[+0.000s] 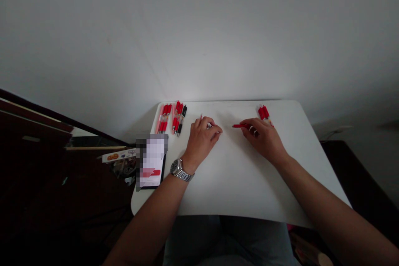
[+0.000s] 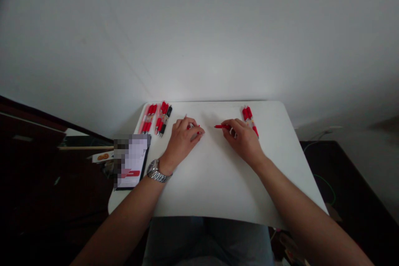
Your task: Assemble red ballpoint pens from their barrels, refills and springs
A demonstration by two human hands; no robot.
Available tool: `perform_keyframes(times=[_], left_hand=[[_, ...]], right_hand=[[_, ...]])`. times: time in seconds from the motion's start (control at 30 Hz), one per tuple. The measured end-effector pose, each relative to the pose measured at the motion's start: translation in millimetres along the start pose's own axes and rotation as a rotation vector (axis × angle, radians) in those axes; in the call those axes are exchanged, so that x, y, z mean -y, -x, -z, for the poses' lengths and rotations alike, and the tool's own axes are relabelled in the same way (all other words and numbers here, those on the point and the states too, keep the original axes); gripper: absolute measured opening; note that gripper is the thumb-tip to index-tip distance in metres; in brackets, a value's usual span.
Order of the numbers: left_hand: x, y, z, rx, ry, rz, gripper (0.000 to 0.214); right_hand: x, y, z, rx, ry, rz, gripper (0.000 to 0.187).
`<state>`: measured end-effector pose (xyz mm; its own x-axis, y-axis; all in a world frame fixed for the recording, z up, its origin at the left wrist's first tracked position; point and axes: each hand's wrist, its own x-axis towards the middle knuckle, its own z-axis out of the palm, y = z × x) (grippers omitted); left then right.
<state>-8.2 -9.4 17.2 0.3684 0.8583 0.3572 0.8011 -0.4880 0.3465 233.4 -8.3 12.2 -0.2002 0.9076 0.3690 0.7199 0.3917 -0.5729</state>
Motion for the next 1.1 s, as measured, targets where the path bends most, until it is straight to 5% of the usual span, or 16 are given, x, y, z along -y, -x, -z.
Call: perform_keyframes(times=[0.57, 1.1], left_hand=[[-0.9, -1.5, -1.3, -0.042, -0.001, 0.034, 0.015], [-3.6, -2.3, 6.3, -0.153, 0.232, 0.088, 0.008]], right_hand=[[3.9, 0.0, 1.4, -0.018, 0.011, -0.019, 0.024], [-1.9, 1.2, -1.3, 0.041, 0.022, -0.069, 0.017]])
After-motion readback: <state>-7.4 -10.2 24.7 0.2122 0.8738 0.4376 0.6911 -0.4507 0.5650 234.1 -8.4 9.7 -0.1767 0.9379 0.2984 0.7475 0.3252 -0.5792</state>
